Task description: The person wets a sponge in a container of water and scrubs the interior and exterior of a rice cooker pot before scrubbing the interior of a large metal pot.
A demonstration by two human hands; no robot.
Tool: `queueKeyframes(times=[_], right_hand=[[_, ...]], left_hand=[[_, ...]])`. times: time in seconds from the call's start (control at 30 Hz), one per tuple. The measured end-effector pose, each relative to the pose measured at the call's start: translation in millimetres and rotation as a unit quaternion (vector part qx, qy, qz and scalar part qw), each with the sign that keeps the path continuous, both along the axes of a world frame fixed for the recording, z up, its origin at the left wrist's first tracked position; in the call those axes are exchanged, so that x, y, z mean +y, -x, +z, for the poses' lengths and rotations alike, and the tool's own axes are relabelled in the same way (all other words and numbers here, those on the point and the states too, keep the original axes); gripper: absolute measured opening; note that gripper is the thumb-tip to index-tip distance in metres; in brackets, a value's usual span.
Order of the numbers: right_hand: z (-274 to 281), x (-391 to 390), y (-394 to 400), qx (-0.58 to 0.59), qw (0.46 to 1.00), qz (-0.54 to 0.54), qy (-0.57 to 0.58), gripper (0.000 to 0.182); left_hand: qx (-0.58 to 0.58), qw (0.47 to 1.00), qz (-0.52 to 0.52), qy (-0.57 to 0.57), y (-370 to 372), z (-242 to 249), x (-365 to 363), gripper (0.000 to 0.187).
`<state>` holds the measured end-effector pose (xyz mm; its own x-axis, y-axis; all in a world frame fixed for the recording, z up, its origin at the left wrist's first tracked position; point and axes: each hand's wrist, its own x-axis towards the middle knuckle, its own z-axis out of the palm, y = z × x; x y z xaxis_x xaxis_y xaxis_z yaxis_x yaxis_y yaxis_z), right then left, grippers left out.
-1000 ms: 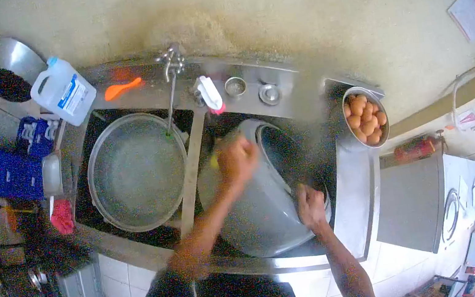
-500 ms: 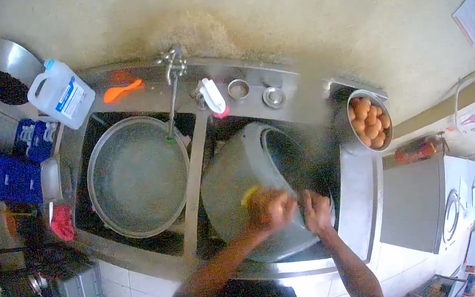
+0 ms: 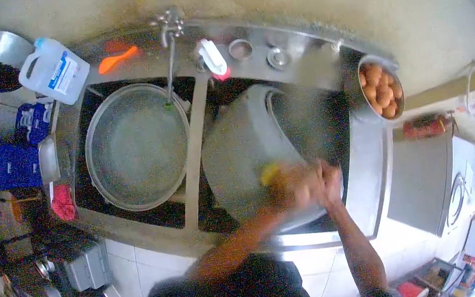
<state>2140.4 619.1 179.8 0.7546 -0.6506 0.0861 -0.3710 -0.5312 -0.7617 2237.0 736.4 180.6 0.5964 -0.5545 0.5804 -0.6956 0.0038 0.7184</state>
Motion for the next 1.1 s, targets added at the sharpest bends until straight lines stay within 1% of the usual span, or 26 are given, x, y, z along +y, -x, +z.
queueKeyframes(times=[0.03,0.07,0.1,0.17,0.2,0.23,0.27,0.3,0.33,0.37,0.4,0.43,0.47,0.5,0.53,0.63,0.67,0.7,0.8,0.87,0.9,0.97,1.0,1.03,1.07,1.1], right_hand=[[11.8,11.2,-8.3,-0.026,1.000,-0.013,0.009,0.047],[36.7,13.1,-12.6,0.058,0.998,-0.011,-0.008,0.043],[54.6,13.9,-15.2,0.138,0.990,-0.005,-0.023,0.042],[59.1,16.4,-24.8,0.102,0.995,-0.015,-0.010,0.042],[51.8,16.2,-27.8,0.038,0.999,-0.022,0.009,0.044],[38.8,18.1,-24.7,-0.021,0.999,-0.029,0.025,0.047],[12.9,11.1,-13.5,-0.039,0.997,-0.005,0.074,0.050],[18.1,7.2,-9.7,-0.037,0.997,-0.006,0.073,0.050],[30.8,3.8,-11.2,0.073,0.997,-0.028,-0.002,0.043],[43.0,3.2,-15.8,0.181,0.979,-0.049,-0.076,0.039],[50.4,12.0,-19.2,0.161,0.982,-0.061,-0.082,0.042],[48.2,17.6,-21.3,0.163,0.981,-0.059,-0.084,0.042],[45.1,20.0,-23.6,0.096,0.993,-0.056,-0.035,0.045],[43.6,20.4,-22.6,0.027,0.998,-0.051,0.017,0.052],[43.8,17.9,-20.9,0.045,0.998,-0.035,0.027,0.052],[59.7,26.6,-30.5,0.015,0.999,-0.033,0.012,0.051],[64.5,26.1,-29.6,0.083,0.996,-0.042,-0.010,0.051],[60.0,26.1,-26.8,0.084,0.996,-0.042,-0.008,0.051],[50.7,19.3,-27.7,0.047,0.998,-0.043,0.027,0.053],[58.4,24.1,-20.8,0.072,0.997,-0.032,-0.027,0.056],[57.1,28.0,-14.3,0.071,0.997,-0.036,-0.026,0.056],[52.8,18.1,-21.4,0.082,0.995,-0.037,0.034,0.059],[42.2,15.2,-24.5,0.038,0.997,-0.041,0.059,0.058],[45.8,14.0,-27.0,0.033,0.997,-0.051,0.056,0.058],[52.2,15.0,-24.9,0.025,0.999,-0.016,0.020,0.054],[55.6,18.0,-16.3,0.017,1.000,0.017,-0.016,0.050]], left_hand=[[0.098,0.991,0.042,-0.077,-45.2,17.9,-5.3,0.022],[0.191,0.966,0.086,-0.152,-91.4,42.5,-6.6,0.021],[0.194,0.965,0.082,-0.154,-99.4,51.4,-4.8,0.021],[0.166,0.952,0.104,-0.234,-117.4,70.2,-12.7,0.015],[0.074,0.972,0.083,-0.206,-95.0,69.6,-7.5,0.017],[-0.014,0.982,0.058,-0.180,-53.1,60.3,5.4,0.020],[-0.045,0.994,0.043,-0.091,-17.4,49.2,8.3,0.016],[-0.073,0.997,0.029,-0.003,4.8,41.3,9.6,0.018],[-0.073,0.997,0.032,-0.003,2.7,40.8,10.7,0.018],[-0.088,0.995,0.037,-0.002,-5.4,40.3,11.7,0.014],[-0.101,0.994,0.042,-0.003,-13.3,40.1,14.9,0.017],[-0.026,0.996,0.078,-0.039,-43.6,43.2,13.3,0.014],[0.049,0.990,0.111,-0.072,-69.1,46.9,12.9,0.013],[0.050,0.990,0.112,-0.069,-65.0,45.3,18.7,0.013],[0.057,0.986,0.131,-0.080,-63.4,45.4,24.4,0.013],[0.059,0.974,0.191,-0.104,-73.9,42.8,34.3,0.021],[-0.006,0.985,0.158,-0.075,-46.0,38.0,37.3,0.022],[-0.069,0.989,0.123,-0.046,-18.1,33.3,37.7,0.024],[-0.078,0.988,0.113,-0.070,-36.7,47.7,38.1,0.026],[0.119,0.962,0.212,-0.128,-99.8,45.1,15.3,0.028],[0.118,0.963,0.208,-0.126,-98.6,45.3,21.7,0.028],[0.136,0.969,0.165,-0.126,-114.1,59.8,17.1,0.030],[0.029,0.979,0.165,-0.118,-88.4,49.4,15.9,0.029],[-0.004,0.987,0.136,-0.087,-62.0,60.3,16.8,0.026],[-0.030,0.992,0.103,-0.060,-33.4,69.9,16.4,0.024],[-0.036,0.994,0.098,-0.045,-11.4,70.9,7.3,0.020]])
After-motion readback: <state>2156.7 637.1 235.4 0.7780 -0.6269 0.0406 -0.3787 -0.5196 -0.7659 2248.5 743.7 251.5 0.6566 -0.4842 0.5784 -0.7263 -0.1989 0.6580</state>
